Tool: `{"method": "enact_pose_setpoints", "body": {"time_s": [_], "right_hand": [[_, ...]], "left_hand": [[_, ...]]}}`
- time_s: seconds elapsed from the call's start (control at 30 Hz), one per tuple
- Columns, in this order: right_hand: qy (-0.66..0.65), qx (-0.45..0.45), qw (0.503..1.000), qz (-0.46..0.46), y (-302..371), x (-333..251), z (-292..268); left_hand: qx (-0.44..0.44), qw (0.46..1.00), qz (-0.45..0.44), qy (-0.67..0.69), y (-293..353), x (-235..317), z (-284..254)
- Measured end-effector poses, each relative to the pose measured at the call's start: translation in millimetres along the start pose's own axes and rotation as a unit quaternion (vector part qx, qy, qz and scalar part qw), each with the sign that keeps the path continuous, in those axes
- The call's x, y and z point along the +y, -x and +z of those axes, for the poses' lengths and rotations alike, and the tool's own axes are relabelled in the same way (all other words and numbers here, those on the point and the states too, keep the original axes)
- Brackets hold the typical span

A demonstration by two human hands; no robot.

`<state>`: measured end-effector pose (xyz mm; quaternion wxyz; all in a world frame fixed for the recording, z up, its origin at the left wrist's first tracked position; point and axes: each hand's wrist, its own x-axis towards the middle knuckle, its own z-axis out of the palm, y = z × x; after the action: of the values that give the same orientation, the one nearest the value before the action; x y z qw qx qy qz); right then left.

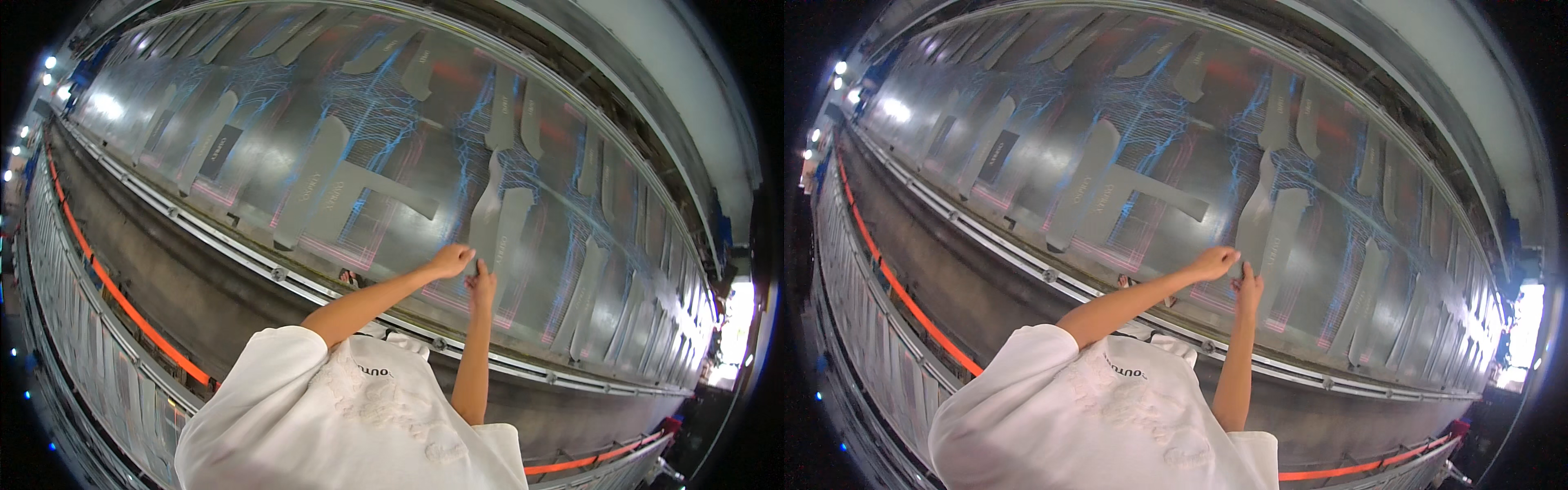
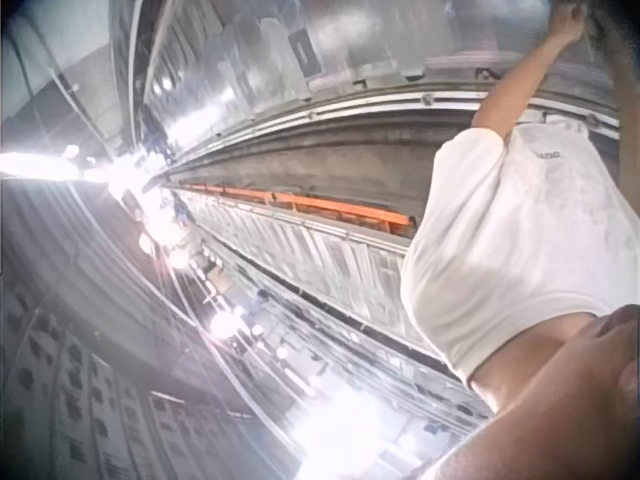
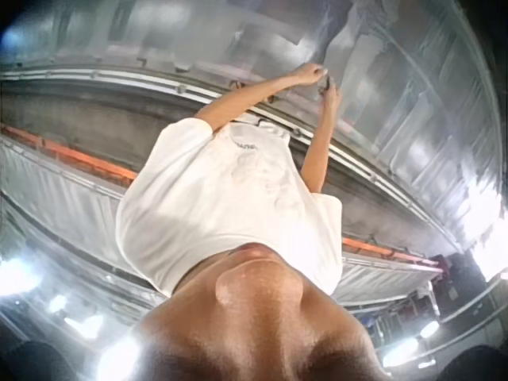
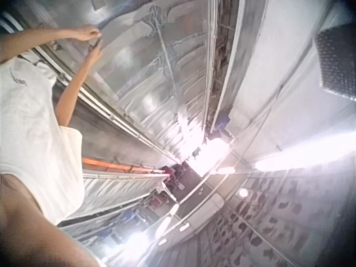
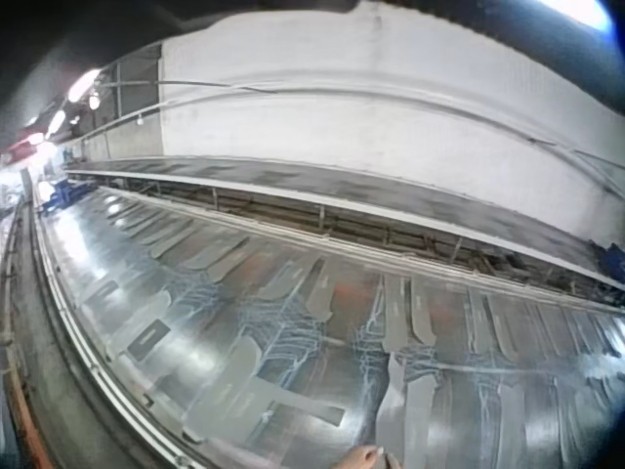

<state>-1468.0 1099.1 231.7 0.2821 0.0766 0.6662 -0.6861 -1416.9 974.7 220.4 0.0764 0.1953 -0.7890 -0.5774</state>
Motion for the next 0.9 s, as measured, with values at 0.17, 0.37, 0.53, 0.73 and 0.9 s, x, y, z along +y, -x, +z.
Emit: {"method": "enact_pose_setpoints", "body": {"time_s": [0.17, 0.37, 0.53, 0.73, 0.9], "right_hand": [[0.041, -0.008, 0.994, 0.102, 13, 101, -18], [0.304, 0.154, 0.939, -0.037, 29, 185, -44], [0.193, -0.046, 0.979, 0.044, 67, 172, 15], [0.279, -0.252, 0.912, 0.165, 111, 146, 193], [0.195, -0.264, 0.873, 0.361, 139, 163, 335]], "left_hand": [[-0.115, 0.954, -0.278, -0.012, 55, -74, 2], [0.024, 0.910, -0.394, 0.127, 131, -124, -117], [0.476, 0.773, -0.348, 0.234, 208, -242, -252], [0.217, 0.801, -0.487, 0.272, 211, -233, -353], [0.016, 0.838, -0.468, 0.279, 213, -210, -371]]}}
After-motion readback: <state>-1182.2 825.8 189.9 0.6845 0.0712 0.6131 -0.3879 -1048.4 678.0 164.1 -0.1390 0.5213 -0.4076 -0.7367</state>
